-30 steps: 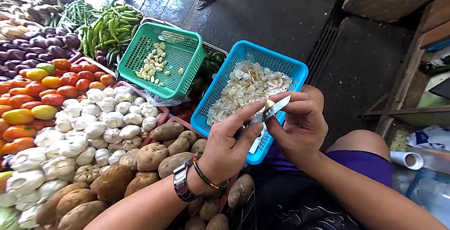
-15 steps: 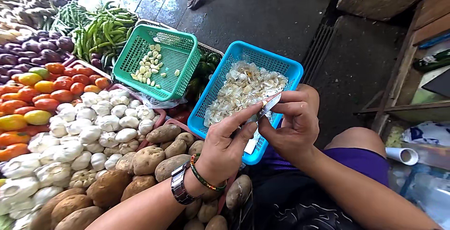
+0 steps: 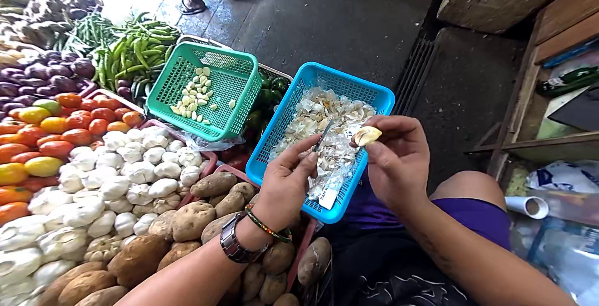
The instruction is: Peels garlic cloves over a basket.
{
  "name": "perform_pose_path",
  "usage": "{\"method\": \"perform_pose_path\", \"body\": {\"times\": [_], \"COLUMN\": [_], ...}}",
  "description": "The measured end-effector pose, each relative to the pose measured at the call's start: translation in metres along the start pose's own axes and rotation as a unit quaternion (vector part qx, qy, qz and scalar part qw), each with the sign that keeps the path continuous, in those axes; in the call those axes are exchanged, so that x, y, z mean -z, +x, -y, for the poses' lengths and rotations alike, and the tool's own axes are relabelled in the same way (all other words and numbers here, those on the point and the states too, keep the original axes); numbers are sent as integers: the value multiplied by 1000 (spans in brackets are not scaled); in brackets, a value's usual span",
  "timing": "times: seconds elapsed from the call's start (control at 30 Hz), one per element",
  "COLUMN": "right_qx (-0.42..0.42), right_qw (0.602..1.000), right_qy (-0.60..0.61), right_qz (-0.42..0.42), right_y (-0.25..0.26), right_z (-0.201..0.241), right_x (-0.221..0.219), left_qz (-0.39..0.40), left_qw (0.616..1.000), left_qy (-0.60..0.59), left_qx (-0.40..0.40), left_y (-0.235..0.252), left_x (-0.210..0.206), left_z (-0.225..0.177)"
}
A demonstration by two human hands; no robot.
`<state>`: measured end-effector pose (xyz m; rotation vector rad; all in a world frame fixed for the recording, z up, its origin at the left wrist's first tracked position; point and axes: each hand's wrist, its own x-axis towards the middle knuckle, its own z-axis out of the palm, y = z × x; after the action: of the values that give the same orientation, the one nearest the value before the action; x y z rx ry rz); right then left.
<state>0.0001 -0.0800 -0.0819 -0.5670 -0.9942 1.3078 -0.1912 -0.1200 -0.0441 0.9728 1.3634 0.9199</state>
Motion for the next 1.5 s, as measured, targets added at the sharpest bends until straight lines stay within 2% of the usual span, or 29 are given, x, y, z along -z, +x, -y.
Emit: {"method": "perform_pose_path", "body": {"times": [0.1,0.33,0.43,0.53,0.67,1.03,1.5], "right_qx": [-87,-100,-104,-111,-103,-108,-83], "right_qw": [992,990,990,987,989,990,993], "right_qy": [90,95,95,109,107,88,81], "right_qz": [-28,-32,-29,-26,-16,-9,3], "right_y": [3,1,0,-3,-5,-10,-14], "right_z": [2,2,0,-1,-2,-2,-5], "right_x": [7,8,7,4,-1,-2,-3], "left_qz": [-1,-22,-17,2,21,41,26], "left_qw": [999,998,998,983,962,955,954], "left_qy": [16,-3,6,83,156,175,189], "left_qx": [31,51,-56,-162,-223,-237,-230], "left_y": [3,-1,-4,-8,-11,-12,-12], "left_x": [0,-3,-3,-3,-2,-3,-3], "left_z": [1,-3,2,5,8,8,8]}}
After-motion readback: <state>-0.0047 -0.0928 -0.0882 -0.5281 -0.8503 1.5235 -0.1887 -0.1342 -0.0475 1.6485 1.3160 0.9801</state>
